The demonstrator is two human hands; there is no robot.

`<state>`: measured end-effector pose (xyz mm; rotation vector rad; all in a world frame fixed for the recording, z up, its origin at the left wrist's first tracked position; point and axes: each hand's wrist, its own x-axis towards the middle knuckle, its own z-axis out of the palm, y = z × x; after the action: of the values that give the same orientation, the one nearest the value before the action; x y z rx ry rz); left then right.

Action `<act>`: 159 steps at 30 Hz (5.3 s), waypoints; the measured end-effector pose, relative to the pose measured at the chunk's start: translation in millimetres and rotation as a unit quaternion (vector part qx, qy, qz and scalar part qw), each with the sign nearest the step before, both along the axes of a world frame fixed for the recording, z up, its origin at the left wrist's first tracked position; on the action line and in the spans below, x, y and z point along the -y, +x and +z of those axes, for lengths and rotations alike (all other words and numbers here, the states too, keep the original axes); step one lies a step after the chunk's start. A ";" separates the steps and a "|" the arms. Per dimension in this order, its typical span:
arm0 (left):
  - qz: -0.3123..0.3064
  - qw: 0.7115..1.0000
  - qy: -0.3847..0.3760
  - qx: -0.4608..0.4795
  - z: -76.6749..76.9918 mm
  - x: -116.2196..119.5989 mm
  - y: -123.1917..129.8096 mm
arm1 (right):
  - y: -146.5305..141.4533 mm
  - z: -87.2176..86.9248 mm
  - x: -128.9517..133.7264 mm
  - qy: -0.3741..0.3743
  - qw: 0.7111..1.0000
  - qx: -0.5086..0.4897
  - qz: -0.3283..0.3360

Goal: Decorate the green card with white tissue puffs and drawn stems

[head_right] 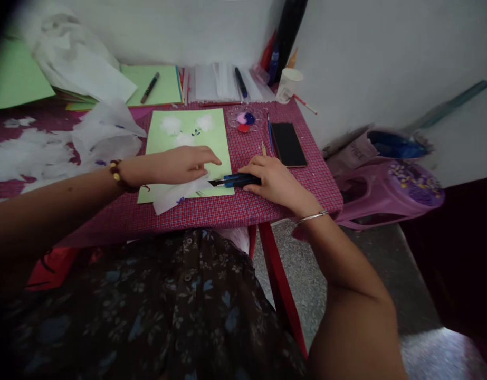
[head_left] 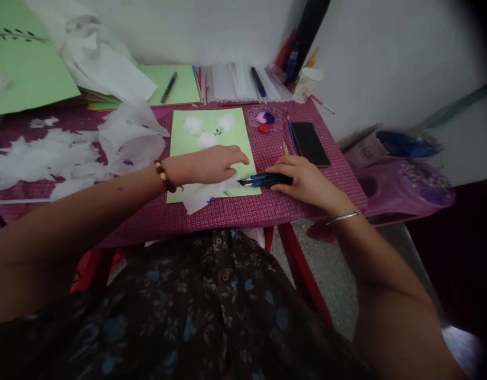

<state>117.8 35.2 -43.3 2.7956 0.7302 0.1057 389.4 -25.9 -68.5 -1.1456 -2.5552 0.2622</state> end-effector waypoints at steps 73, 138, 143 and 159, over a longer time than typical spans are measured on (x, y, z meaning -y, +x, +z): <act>0.318 0.943 0.034 -0.096 -8.5 46.7 -67.8 | -14.3 1.9 10.0 -0.005 1.000 0.024 0.003; 0.206 0.974 0.044 0.086 -11.3 75.0 -63.2 | -29.6 4.9 13.1 -0.013 0.999 0.023 0.028; 0.021 0.998 0.048 0.032 -10.3 77.4 -72.4 | -29.6 3.4 13.0 -0.023 0.999 0.023 0.031; 0.042 0.999 0.009 0.001 -39.5 72.8 -82.3 | -21.1 -4.4 34.8 -0.040 0.999 -0.007 0.031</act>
<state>35.5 -37.6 -82.8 2.7825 0.8495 0.1308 368.3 -60.7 -73.0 -1.0883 -2.5918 0.3887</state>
